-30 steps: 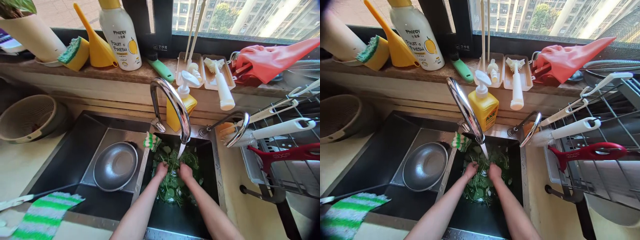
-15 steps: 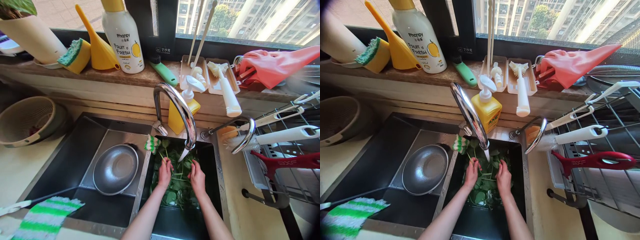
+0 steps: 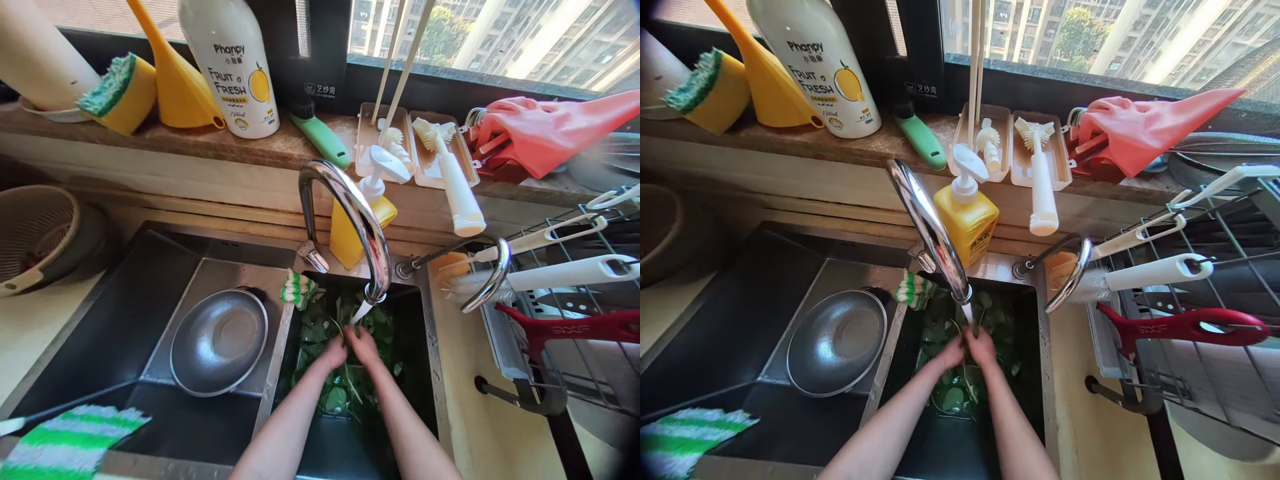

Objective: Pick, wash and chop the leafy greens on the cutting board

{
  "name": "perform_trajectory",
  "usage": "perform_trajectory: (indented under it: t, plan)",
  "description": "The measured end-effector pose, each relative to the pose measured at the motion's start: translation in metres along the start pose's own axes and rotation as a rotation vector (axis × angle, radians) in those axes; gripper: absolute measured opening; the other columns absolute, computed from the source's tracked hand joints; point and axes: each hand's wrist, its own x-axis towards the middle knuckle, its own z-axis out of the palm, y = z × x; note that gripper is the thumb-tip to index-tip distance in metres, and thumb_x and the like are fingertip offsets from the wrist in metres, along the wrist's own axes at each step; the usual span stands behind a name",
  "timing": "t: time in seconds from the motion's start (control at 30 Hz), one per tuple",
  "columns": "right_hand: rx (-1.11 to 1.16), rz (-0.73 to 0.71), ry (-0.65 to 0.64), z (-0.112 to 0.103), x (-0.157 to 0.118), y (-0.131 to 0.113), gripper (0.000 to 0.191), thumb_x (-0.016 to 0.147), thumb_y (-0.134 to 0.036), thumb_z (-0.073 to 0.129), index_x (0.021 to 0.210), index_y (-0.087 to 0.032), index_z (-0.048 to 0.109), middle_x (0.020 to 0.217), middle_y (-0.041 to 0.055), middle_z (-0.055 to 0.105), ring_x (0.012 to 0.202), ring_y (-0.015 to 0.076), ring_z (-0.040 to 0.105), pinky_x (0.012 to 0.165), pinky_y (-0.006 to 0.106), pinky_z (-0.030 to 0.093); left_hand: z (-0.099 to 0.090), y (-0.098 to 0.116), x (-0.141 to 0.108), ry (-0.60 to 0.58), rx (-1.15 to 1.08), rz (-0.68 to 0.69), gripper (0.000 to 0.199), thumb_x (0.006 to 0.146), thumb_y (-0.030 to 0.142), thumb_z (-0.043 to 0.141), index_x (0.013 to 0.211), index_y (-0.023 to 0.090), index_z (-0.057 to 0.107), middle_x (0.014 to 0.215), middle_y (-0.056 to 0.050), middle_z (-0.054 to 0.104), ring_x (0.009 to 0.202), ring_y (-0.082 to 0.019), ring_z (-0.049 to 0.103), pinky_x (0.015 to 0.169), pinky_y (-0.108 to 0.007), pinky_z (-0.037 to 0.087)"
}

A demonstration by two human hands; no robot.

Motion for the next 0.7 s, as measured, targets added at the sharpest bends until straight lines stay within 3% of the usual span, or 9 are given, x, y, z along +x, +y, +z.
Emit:
perform_trajectory:
  t: [0.1,0.2,0.33,0.4,0.47,0.53,0.6,0.7]
  plan:
    - [0.019,-0.019,-0.051,-0.005,-0.005,0.0,0.035,0.087,-0.036,0.037,0.093,-0.015,0.065,0.088,0.0071,0.069,0.084,0.0177,0.063,0.068,0.023,0.043,0.005,-0.001,-0.017,-0.058,-0.052,0.016,0.012,0.065,0.015,0.062,0.077,0.017,0.062,0.073,-0.005,0.065,0.076,-0.018,0.06,0.068,-0.028,0.045]
    - [0.007,-0.042,-0.065,-0.021,-0.009,0.0,0.035,0.088,-0.031,0.035,0.08,-0.016,0.066,0.08,0.0057,0.069,0.079,0.0171,0.063,0.067,0.023,0.043,-0.001,-0.002,-0.031,-0.081,-0.102,0.006,0.008,0.069,0.018,0.057,0.076,0.015,0.061,0.072,-0.003,0.064,0.072,-0.015,0.059,0.067,-0.026,0.045]
    - [-0.063,-0.045,0.03,-0.027,-0.031,-0.013,0.035,0.09,-0.031,0.032,0.094,-0.016,0.064,0.098,0.0126,0.065,0.096,0.0228,0.057,0.081,0.032,0.04,-0.008,0.003,-0.037,-0.083,-0.376,-0.044,0.029,0.08,0.038,0.043,0.098,0.018,0.056,0.093,-0.005,0.064,0.079,-0.013,0.06,0.069,-0.025,0.045]
    - [-0.173,-0.072,0.056,-0.019,-0.046,-0.021,0.028,0.085,-0.025,0.042,0.102,-0.014,0.061,0.106,0.0168,0.061,0.106,0.0281,0.051,0.088,0.039,0.036,-0.007,0.008,-0.037,-0.107,-0.555,-0.089,0.038,0.078,0.05,0.044,0.094,0.018,0.057,0.091,-0.007,0.064,0.078,-0.014,0.06,0.069,-0.026,0.045]
    - [-0.216,-0.195,-0.024,-0.016,-0.055,-0.022,0.029,0.078,-0.022,0.052,0.104,-0.015,0.061,0.108,0.0157,0.061,0.106,0.0287,0.051,0.087,0.039,0.037,-0.005,0.011,-0.037,-0.036,-0.625,-0.117,0.042,0.071,0.056,0.051,0.083,0.016,0.056,0.081,-0.005,0.064,0.071,-0.014,0.059,0.067,-0.026,0.044]
    - [-0.118,-0.309,-0.117,-0.027,-0.051,-0.015,0.026,0.078,-0.026,0.051,0.101,-0.017,0.062,0.102,0.0106,0.064,0.095,0.0235,0.057,0.08,0.031,0.041,-0.006,0.012,-0.038,0.076,-0.63,-0.136,0.043,0.069,0.059,0.053,0.079,0.017,0.052,0.071,-0.002,0.061,0.062,-0.012,0.057,0.062,-0.025,0.043]
    - [-0.045,-0.255,-0.018,-0.047,-0.033,-0.004,0.027,0.086,-0.028,0.04,0.101,-0.018,0.06,0.098,0.0081,0.065,0.088,0.0188,0.06,0.073,0.026,0.043,-0.01,0.012,-0.038,0.159,-0.576,-0.136,0.042,0.072,0.059,0.047,0.083,0.019,0.05,0.063,0.001,0.057,0.052,-0.012,0.053,0.055,-0.025,0.041]
    - [-0.198,0.031,0.303,-0.066,-0.004,0.003,0.034,0.089,-0.018,0.032,0.115,-0.011,0.051,0.109,0.0165,0.058,0.093,0.0213,0.058,0.072,0.028,0.043,-0.014,0.01,-0.034,0.297,-0.387,-0.08,0.031,0.079,0.049,0.045,0.09,0.02,0.05,0.063,-0.001,0.056,0.057,-0.016,0.056,0.055,-0.026,0.039]
